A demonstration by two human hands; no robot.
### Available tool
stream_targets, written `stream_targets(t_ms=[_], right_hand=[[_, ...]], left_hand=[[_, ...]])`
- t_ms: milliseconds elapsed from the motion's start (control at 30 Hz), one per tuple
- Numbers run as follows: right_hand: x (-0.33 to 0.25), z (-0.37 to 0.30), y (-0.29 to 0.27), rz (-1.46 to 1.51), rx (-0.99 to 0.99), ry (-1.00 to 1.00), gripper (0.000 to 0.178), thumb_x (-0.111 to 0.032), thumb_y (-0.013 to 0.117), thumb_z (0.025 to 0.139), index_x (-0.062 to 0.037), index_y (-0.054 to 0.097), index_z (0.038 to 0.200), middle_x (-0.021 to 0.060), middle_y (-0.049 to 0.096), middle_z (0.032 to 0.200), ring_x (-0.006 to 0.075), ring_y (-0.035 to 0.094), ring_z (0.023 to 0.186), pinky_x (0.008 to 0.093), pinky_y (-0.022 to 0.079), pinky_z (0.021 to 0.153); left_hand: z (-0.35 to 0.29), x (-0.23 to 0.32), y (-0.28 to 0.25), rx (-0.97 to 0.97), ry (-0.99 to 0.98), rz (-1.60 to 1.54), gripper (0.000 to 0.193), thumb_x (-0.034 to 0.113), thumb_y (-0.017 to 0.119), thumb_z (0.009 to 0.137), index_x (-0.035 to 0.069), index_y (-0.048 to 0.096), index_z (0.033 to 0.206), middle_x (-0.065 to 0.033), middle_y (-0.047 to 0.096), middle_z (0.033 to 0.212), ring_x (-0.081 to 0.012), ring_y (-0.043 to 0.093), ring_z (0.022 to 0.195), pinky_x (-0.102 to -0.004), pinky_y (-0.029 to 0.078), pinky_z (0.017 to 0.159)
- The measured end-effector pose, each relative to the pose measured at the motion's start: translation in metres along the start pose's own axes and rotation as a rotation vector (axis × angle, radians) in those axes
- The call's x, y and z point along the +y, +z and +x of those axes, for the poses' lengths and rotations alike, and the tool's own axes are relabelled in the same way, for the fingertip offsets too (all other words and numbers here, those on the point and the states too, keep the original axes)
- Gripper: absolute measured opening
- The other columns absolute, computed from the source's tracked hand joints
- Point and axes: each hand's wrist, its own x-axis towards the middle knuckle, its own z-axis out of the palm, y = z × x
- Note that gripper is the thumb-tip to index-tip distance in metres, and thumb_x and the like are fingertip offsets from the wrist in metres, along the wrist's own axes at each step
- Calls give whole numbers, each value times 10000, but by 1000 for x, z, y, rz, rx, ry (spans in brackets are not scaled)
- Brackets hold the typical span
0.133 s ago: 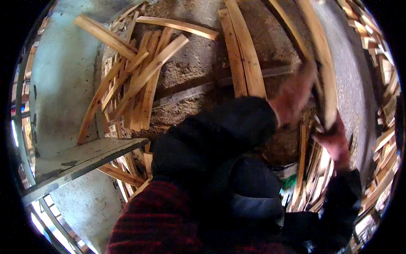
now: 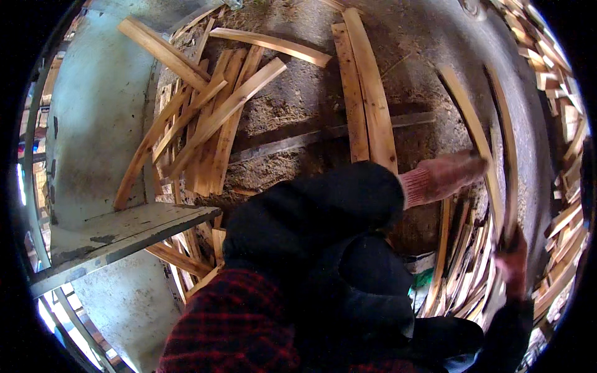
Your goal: The person gathers scattered wooden planks from the floor, aligns them into neat bundles, and stacks them onto a larger pile. They repeatedly pick up pieces, adjust their orientation, and place them in organized stacks.
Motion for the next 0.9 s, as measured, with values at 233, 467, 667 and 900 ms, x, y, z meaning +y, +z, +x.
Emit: stream_targets(t_ms=[233, 467, 667, 900], right_hand=[[86, -74, -92, -632, -18, 75, 824, -74, 737, 654, -7, 375, 1390, 206, 493, 1342, 323, 468, 1245, 393, 351, 1049], [12, 40, 20, -385, -34, -150, 669, -179, 712, 770, -14, 432, 1355, 177, 529, 1307, 273, 478, 1241, 352, 378, 1035], [-81, 130, 176, 71, -292, -341, 672, -253, 716, 796, -31, 424, 1359, 140, 594, 1224, 228, 570, 1137, 322, 458, 945], [-139, 157, 270, -429, -32, -344, 1005, -517, 767, 671, -90, 289, 1445, 208, 324, 1453, 388, 355, 1314, 429, 374, 1034]], left_hand=[[-147, -19, -215, 997, -54, 1492, 886, 482, 741, 700, -34, 390, 1329, -255, 472, 1293, -397, 443, 1219, -444, 357, 1037], [-273, 11, -299, 988, -553, 1543, 876, 273, 801, 684, 8, 353, 1388, -256, 557, 1198, -380, 518, 1150, -424, 435, 943], [-183, 34, -290, 1143, -177, 950, 736, 628, 637, 751, -40, 601, 1060, -246, 631, 1030, -372, 599, 997, -422, 443, 896], [-48, 35, -243, 1020, -133, 663, 818, 681, 570, 737, -50, 600, 1103, -270, 610, 1089, -410, 558, 1079, -430, 428, 907]])
